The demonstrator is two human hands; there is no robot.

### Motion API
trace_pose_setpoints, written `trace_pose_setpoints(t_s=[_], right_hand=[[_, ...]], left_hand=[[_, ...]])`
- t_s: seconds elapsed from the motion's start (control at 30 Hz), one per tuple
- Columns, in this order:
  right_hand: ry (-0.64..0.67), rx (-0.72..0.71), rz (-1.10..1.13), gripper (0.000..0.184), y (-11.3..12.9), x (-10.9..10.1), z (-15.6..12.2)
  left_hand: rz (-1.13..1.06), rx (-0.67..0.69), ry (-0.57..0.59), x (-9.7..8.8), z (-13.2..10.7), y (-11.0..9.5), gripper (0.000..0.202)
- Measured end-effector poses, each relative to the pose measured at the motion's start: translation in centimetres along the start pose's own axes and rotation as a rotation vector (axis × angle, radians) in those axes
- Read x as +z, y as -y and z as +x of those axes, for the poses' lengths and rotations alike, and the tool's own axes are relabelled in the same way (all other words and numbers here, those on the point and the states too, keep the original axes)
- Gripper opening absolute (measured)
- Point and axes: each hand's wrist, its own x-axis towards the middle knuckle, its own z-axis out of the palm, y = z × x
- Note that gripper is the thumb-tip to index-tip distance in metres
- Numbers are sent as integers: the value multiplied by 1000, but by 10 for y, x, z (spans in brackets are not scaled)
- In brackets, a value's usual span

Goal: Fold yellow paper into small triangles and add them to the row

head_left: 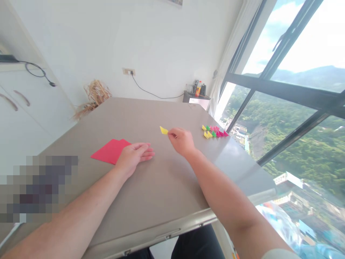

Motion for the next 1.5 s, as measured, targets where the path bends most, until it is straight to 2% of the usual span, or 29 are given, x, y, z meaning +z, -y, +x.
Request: trace_pose_setpoints(t_s=[0.07, 0.13, 0.27, 0.37, 0.47, 0.57, 0.93, 1.5], right_hand=[[-71, 118, -20, 19, -30, -30, 7], [-117, 241, -104, 17, -69, -65, 3], [-129, 550, -300, 20, -159, -129, -34], [-65, 671, -461, 23, -210, -155, -66], [-20, 749, -539, 25, -237, -161, -81], [-12, 754, -567, 25, -246, -157, -81], [28, 732, -648, 30, -256, -148, -77], [17, 704, -670, 30, -255, -147, -80]], left_hand=[[40, -3, 28, -1, 2, 2, 27], [71, -6, 46, 0, 2, 2, 23], [133, -5, 58, 3, 3, 2, 23], [180, -4, 63, 3, 5, 3, 25], [203, -4, 63, 2, 7, 5, 29], [220, -5, 61, 2, 8, 5, 30], [255, 2, 56, 1, 10, 7, 29], [261, 0, 63, 0, 10, 8, 27]])
